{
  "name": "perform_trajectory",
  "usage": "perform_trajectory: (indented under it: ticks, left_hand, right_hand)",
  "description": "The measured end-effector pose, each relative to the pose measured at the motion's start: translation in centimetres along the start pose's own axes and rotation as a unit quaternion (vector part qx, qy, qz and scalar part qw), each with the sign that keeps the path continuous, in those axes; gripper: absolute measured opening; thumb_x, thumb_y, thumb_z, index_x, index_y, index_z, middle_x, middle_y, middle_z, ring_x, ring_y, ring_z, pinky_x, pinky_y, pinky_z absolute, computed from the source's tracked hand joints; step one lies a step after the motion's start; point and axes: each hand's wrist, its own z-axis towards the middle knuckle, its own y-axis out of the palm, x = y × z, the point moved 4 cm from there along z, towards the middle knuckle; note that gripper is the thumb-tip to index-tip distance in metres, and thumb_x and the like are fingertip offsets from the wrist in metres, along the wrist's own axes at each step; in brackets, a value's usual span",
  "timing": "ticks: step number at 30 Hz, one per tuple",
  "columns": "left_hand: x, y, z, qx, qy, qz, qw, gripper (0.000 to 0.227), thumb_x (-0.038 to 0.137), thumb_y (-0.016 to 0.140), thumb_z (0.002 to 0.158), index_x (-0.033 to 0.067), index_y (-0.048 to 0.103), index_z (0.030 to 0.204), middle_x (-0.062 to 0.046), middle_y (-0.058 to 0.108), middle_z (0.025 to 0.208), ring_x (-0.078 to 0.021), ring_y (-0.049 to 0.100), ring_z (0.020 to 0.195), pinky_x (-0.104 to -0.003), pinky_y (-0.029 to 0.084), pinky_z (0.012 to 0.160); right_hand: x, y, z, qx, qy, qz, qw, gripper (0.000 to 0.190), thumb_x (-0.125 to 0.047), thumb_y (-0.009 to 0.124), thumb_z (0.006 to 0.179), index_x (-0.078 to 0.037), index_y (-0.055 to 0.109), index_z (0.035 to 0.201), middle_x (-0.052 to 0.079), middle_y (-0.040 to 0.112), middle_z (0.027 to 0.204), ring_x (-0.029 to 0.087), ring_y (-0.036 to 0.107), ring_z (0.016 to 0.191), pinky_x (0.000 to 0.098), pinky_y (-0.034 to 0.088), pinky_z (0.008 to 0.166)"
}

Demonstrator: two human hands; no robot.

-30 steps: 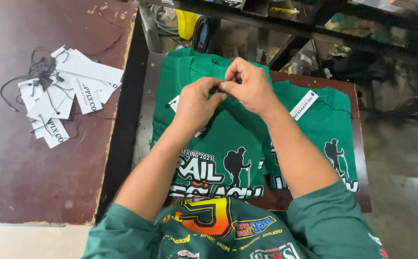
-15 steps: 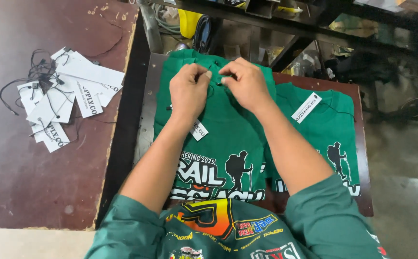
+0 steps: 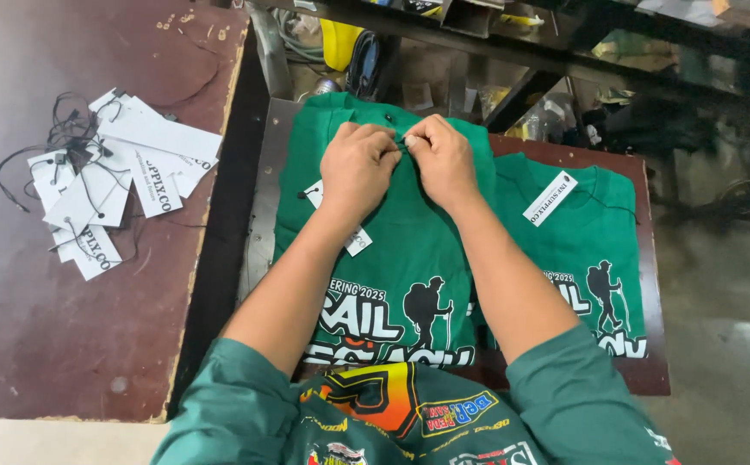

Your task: The person attaches white tags to the neck of green t-shirts using a small black fastener. They thread the tag string through the fastener, secure it to the shirt collar, and then move the completed shirt to a stack on the right.

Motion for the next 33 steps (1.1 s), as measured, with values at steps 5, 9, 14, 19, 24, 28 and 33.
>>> perform_trajectory:
  ticks: [5, 9, 14, 19, 24, 28, 33]
  left_hand:
    - [-0.7, 0.0, 0.7, -0.043, -0.074, 0.009, 0.996, 0.011, 0.032, 0.081, 0.077, 0.0243, 0.073, 0.078, 0.008, 0.069, 0.080, -0.0169, 0.066, 0.100, -0.034, 0.056, 0.081]
    - [-1.0, -0.2, 1.7, -0.141, -0.225, -0.003, 0.964, 0.012, 0.043, 0.070, 0.086, 0.0348, 0.077, 0.092, 0.004, 0.064, 0.089, -0.0247, 0.069, 0.102, -0.040, 0.054, 0.090]
    - [-0.5, -1.1, 0.8, -0.122, -0.212, -0.031, 0.969, 0.012, 0.040, 0.070, 0.089, 0.0306, 0.075, 0.093, 0.002, 0.061, 0.089, -0.0232, 0.065, 0.110, -0.040, 0.052, 0.093]
    - [-0.4, -1.4, 0.8, -0.114, -0.177, -0.033, 0.977, 0.008, 0.036, 0.071, 0.091, 0.0293, 0.074, 0.090, 0.004, 0.065, 0.084, -0.0168, 0.062, 0.114, -0.037, 0.051, 0.096]
    - [-0.5, -1.4, 0.6, -0.112, -0.196, -0.033, 0.974, 0.010, 0.038, 0.070, 0.091, 0.0294, 0.074, 0.095, 0.003, 0.060, 0.087, -0.0177, 0.061, 0.115, -0.038, 0.051, 0.097]
    - [-0.2, -1.5, 0.5, -0.102, -0.185, -0.044, 0.976, 0.009, 0.033, 0.071, 0.091, 0.0253, 0.074, 0.094, 0.000, 0.062, 0.085, -0.0198, 0.062, 0.113, -0.038, 0.051, 0.097]
    - [-0.5, -1.5, 0.5, -0.082, -0.181, -0.068, 0.978, 0.006, 0.031, 0.072, 0.090, 0.0261, 0.074, 0.093, -0.001, 0.061, 0.083, -0.0199, 0.063, 0.108, -0.036, 0.051, 0.095]
  right_hand:
    - [0.3, 0.2, 0.0, 0.000, 0.005, 0.013, 1.000, 0.005, -0.008, 0.071, 0.092, -0.013, 0.068, 0.092, 0.009, 0.061, 0.084, 0.035, 0.067, 0.084, 0.0448, 0.053, 0.074]
    - [-0.4, -0.1, -0.1, -0.001, -0.011, 0.005, 1.000, 0.008, -0.007, 0.073, 0.088, -0.012, 0.067, 0.090, 0.008, 0.061, 0.084, 0.034, 0.067, 0.084, 0.0449, 0.052, 0.074]
    - [-0.1, 0.2, -0.2, 0.004, -0.027, 0.006, 1.000, 0.010, -0.007, 0.074, 0.088, -0.013, 0.067, 0.089, 0.006, 0.061, 0.084, 0.033, 0.067, 0.085, 0.0447, 0.053, 0.074]
    - [-0.6, 0.2, -0.1, 0.006, -0.034, 0.000, 0.999, 0.009, -0.008, 0.072, 0.091, -0.013, 0.065, 0.091, 0.005, 0.059, 0.084, 0.032, 0.066, 0.085, 0.0441, 0.053, 0.075]
    - [-0.7, 0.2, -0.4, 0.006, -0.059, -0.017, 0.998, 0.016, -0.007, 0.077, 0.086, -0.013, 0.063, 0.089, 0.006, 0.058, 0.084, 0.033, 0.066, 0.086, 0.0437, 0.053, 0.076]
    - [-1.2, 0.2, -0.4, 0.009, -0.065, -0.033, 0.997, 0.014, -0.008, 0.076, 0.089, -0.013, 0.063, 0.090, 0.006, 0.057, 0.083, 0.032, 0.065, 0.085, 0.0432, 0.053, 0.075]
    - [-2.5, 0.0, -0.4, 0.026, -0.109, -0.056, 0.992, 0.017, -0.006, 0.080, 0.084, -0.013, 0.068, 0.094, 0.007, 0.058, 0.085, 0.034, 0.065, 0.085, 0.0442, 0.054, 0.076]
